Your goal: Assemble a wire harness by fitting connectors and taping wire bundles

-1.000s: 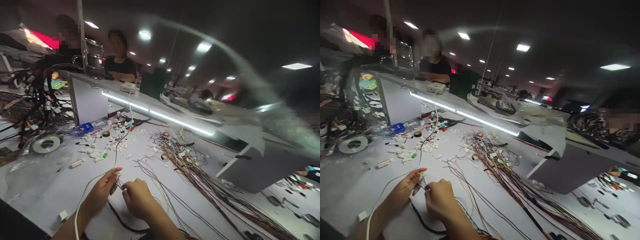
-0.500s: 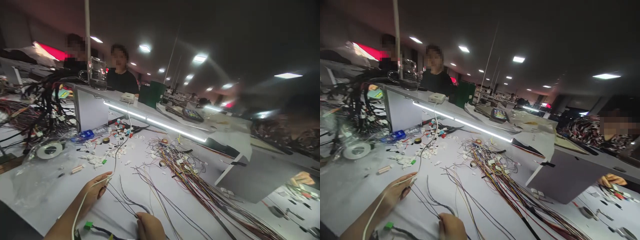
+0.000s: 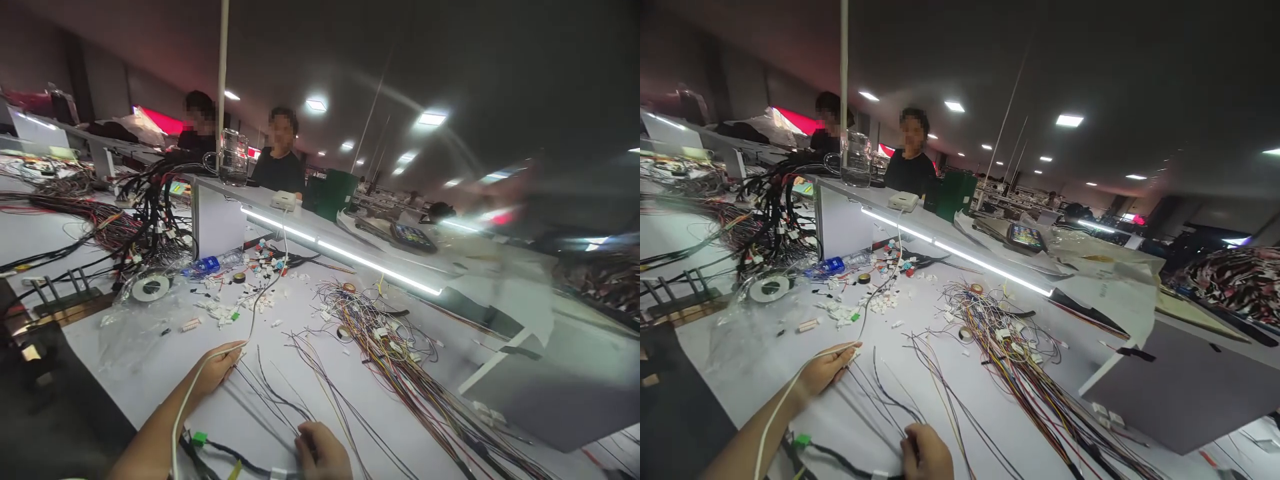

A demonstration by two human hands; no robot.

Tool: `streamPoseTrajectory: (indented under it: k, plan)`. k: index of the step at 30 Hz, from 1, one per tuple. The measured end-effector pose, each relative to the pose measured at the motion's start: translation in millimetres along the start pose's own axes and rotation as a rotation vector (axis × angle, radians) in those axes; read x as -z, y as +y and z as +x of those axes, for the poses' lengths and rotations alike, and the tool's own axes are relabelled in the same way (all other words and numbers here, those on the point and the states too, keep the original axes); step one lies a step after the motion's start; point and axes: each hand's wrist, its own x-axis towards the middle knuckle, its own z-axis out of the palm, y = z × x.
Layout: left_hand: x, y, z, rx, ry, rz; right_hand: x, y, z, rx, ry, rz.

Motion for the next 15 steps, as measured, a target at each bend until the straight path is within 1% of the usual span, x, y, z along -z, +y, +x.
streamPoseTrajectory:
  k: [4,10,15]
  plan:
    - [-4.9,0.5,-1.8,0.011,0.025,0.001,6.1,-11.0,-0.6,0.01,-0.019,-0.022]
    - [-8.9,1.9,-3.6,0.053,0.066,0.033,20.1,-31.4,0.4,0.038,-0.099,-0.02]
    - [-10.0,3.6,-1.7,0.06,0.09,0.011,23.2,-37.4,1.6,0.016,-0.099,-0.04]
